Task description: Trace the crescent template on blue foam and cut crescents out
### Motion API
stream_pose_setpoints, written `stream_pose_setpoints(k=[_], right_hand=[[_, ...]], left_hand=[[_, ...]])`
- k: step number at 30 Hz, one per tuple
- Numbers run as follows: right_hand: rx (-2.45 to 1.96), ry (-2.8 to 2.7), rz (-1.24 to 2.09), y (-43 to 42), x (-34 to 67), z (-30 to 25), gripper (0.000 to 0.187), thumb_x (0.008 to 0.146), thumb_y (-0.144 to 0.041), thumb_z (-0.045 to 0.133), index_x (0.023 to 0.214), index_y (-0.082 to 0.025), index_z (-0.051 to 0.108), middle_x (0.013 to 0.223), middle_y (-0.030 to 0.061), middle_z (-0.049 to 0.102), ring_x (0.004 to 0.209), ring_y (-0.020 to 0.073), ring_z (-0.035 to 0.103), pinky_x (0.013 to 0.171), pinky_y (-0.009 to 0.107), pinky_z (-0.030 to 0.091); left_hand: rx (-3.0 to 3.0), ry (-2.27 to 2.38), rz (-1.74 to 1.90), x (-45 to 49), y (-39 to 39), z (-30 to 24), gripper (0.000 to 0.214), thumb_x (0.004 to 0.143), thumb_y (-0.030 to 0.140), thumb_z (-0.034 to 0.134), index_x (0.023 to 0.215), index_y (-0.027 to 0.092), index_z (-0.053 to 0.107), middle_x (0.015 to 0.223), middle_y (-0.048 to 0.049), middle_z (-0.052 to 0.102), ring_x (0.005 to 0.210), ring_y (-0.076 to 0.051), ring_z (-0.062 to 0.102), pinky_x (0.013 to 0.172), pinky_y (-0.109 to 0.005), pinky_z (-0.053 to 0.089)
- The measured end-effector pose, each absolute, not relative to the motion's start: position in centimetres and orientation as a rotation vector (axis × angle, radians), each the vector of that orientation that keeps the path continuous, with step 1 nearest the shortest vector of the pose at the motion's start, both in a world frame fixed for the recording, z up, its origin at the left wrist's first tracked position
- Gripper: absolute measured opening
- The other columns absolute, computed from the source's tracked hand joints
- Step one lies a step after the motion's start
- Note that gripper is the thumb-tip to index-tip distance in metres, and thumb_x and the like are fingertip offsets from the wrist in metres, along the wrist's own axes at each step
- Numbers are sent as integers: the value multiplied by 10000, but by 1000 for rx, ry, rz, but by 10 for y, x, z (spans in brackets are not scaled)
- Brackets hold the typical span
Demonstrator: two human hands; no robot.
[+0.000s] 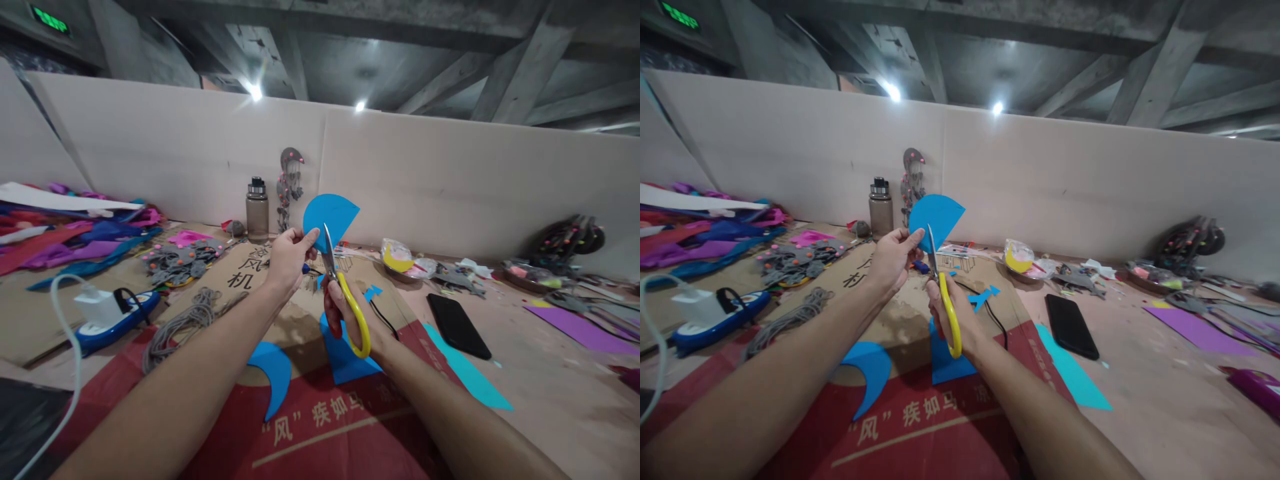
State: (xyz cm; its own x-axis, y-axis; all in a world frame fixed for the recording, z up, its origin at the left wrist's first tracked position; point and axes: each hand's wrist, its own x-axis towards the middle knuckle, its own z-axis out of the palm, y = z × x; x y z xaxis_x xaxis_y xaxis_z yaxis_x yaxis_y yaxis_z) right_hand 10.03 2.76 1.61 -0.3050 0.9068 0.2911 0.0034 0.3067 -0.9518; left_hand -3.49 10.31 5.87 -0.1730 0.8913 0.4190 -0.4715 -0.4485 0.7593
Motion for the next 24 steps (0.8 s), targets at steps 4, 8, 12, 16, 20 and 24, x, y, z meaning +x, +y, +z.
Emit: stream_pose_setpoints(k=[4, 8, 12, 16, 20, 24], right_hand=[[-865, -1542, 1210, 25, 99, 19, 543, 834, -753, 558, 901, -236, 408, 536, -121, 404, 336, 59, 372, 338, 181, 311], [-862, -1481, 1255, 25, 98, 17, 559, 806, -765, 583, 916, -243, 416, 555, -121, 402, 340, 64, 370, 316, 181, 318], [-882, -1444, 1278, 26, 97, 14, 564, 790, -766, 600, 882, -243, 412, 568, -114, 420, 335, 60, 368, 306, 183, 322], [-906, -1431, 1254, 26, 97, 13, 549, 802, -758, 592, 857, -240, 418, 557, -106, 434, 331, 59, 378, 308, 179, 318], [-933, -1456, 1221, 26, 98, 12, 539, 832, -756, 556, 816, -239, 406, 526, -99, 431, 317, 63, 374, 303, 181, 300], [-918, -1472, 1207, 26, 98, 13, 544, 828, -769, 553, 856, -243, 418, 519, -104, 426, 323, 72, 381, 311, 189, 310]], left_hand=[[1062, 580, 1780, -35, 103, 59, 347, 660, 322, 871, 676, 153, 569, 569, 35, 576, 458, -62, 484, 456, -209, 337], [1056, 568, 1777, -35, 101, 59, 339, 664, 313, 869, 685, 153, 571, 586, 34, 584, 466, -61, 487, 462, -206, 349], [1045, 576, 1770, -34, 99, 61, 346, 676, 305, 870, 673, 154, 558, 586, 37, 579, 463, -56, 482, 473, -203, 360], [1041, 588, 1773, -33, 98, 62, 346, 674, 302, 871, 675, 152, 559, 571, 46, 564, 461, -56, 482, 475, -204, 363], [1034, 582, 1779, -33, 98, 63, 326, 678, 287, 863, 671, 149, 568, 561, 43, 567, 453, -58, 483, 470, -205, 363], [1047, 577, 1779, -32, 97, 61, 324, 683, 294, 862, 680, 152, 571, 555, 41, 572, 449, -60, 484, 468, -204, 357]])
